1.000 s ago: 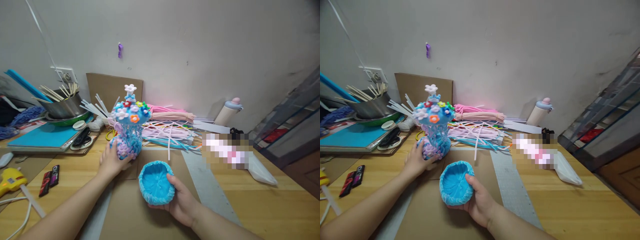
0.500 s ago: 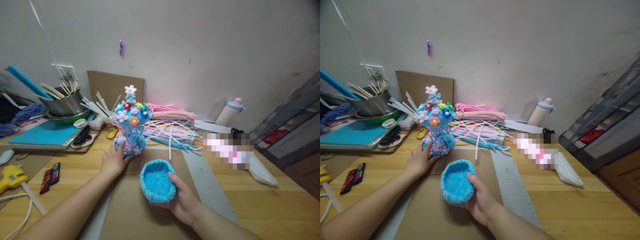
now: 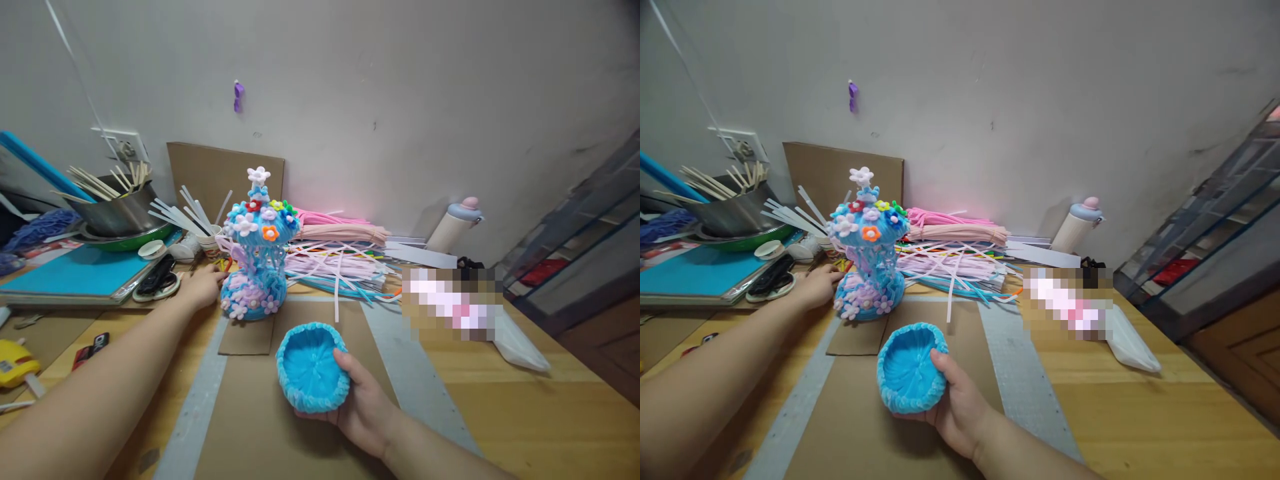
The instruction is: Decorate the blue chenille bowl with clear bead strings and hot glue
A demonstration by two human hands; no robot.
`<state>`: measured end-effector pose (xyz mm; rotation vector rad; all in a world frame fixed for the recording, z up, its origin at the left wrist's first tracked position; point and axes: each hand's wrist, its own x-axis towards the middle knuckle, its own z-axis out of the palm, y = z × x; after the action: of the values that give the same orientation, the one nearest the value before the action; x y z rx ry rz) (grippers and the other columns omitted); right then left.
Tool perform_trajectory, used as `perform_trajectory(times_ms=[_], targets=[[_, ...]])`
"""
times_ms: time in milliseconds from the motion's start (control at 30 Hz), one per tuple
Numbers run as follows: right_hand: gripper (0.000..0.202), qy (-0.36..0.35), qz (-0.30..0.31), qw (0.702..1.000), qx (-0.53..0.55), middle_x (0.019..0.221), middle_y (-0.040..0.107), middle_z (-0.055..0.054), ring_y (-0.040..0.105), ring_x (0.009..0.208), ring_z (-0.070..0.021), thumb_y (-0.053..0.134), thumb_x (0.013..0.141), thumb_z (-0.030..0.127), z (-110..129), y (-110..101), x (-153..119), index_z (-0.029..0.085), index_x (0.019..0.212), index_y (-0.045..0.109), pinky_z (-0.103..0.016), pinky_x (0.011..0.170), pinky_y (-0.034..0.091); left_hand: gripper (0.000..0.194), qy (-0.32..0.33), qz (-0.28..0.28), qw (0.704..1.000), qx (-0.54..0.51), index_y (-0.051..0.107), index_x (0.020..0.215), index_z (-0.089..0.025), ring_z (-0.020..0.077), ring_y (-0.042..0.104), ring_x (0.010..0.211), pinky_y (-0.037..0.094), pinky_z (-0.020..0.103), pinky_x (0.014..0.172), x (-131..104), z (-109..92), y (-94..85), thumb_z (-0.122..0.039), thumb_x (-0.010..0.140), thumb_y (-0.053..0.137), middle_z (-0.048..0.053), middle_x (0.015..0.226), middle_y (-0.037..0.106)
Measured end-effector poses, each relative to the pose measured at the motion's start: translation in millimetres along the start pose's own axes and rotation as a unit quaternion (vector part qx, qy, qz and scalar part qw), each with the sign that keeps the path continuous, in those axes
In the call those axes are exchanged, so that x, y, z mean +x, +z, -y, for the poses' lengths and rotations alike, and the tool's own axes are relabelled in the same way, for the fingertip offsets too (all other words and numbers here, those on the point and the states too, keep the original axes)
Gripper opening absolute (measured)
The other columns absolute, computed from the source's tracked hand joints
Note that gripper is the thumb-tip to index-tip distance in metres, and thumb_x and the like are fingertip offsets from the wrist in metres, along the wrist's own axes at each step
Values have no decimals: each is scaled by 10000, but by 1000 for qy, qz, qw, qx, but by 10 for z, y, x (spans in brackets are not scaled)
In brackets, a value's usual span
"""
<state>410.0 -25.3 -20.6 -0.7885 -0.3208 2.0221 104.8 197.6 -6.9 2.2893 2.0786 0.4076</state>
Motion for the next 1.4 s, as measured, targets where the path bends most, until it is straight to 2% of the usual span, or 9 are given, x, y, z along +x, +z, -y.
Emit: perform_trajectory(times_ms=[200, 400, 500, 600, 667, 733, 900, 1100, 1400], targets=[[463, 4, 1, 1000, -1, 1058, 704, -134, 676, 924, -261, 532, 854, 469, 7, -4, 6, 147, 1187, 543, -493, 885, 469, 315, 0, 42, 991, 124, 550, 1163, -169, 215, 590, 1005, 507, 427, 840, -75, 142, -98, -313, 883, 545, 89, 1181, 577], [468, 2, 6, 1000, -6, 1092, 693, -141, 676, 921, -275, 522, 855, 466, -6, 6, -8, 156, 1205, 528, -494, 838, 489, 308, 8, 55, 978, 201, 568, 1121, -149, 216, 587, 1008, 488, 440, 858, -580, 46, -181, -340, 880, 545, 83, 1145, 594], [453, 0, -2, 1000, -4, 1049, 708, -129, 681, 902, -263, 541, 847, 462, -9, 10, -7, 156, 1182, 546, -496, 865, 477, 146, 14, 71, 972, 222, 641, 835, -138, 219, 621, 874, 415, 481, 908, -900, -32, -252, -260, 849, 561, 46, 823, 668], [447, 1, -1, 1000, -2, 1046, 709, -124, 677, 921, -259, 551, 844, 462, -4, 18, -7, 157, 1170, 557, -493, 887, 468, 157, 11, 72, 972, 223, 598, 581, -164, 267, 624, 630, 317, 607, 913, -1123, -226, -356, -130, 727, 555, 37, 490, 597], [435, 2, -3, 1000, -3, 1033, 713, -122, 678, 918, -256, 549, 847, 456, 0, 24, -10, 155, 1161, 562, -490, 887, 469, 134, 29, 48, 977, 205, 634, 673, -159, 319, 630, 650, 305, 657, 872, -1172, -455, -408, -165, 731, 513, 97, 588, 655], [425, 0, -8, 1000, -4, 1027, 715, -120, 682, 901, -257, 548, 849, 446, 3, 30, -12, 157, 1161, 561, -496, 875, 475, 250, 95, 21, 981, 166, 664, 865, -142, 356, 627, 877, 334, 582, 917, -1138, -725, -408, -228, 806, 437, 173, 868, 694], [445, -8, -7, 1000, 0, 1047, 707, -128, 680, 907, -261, 548, 842, 454, 5, 35, -7, 157, 1173, 552, -510, 871, 472, 396, 261, 24, 963, 66, 561, 1233, -292, 247, 386, 1306, 182, 409, 1122, -870, -1132, -131, -282, 851, 460, 24, 1395, 493], [479, 0, 8, 1000, 2, 1046, 707, -131, 677, 917, -266, 539, 837, 475, 13, 20, 7, 154, 1193, 545, -514, 876, 468, 457, 227, 39, 972, 47, 459, 1320, -397, 312, 274, 1362, 157, 590, 1060, -686, -975, 213, -244, 895, 392, -38, 1474, 389], [450, -2, 13, 1000, 5, 1042, 709, -125, 683, 896, -264, 539, 847, 450, 14, 29, 8, 158, 1189, 535, -503, 854, 484, 463, 165, 51, 983, 56, 414, 1353, -396, 301, 213, 1389, 190, 597, 1038, -548, -593, 162, -270, 922, 302, -31, 1500, 344]])
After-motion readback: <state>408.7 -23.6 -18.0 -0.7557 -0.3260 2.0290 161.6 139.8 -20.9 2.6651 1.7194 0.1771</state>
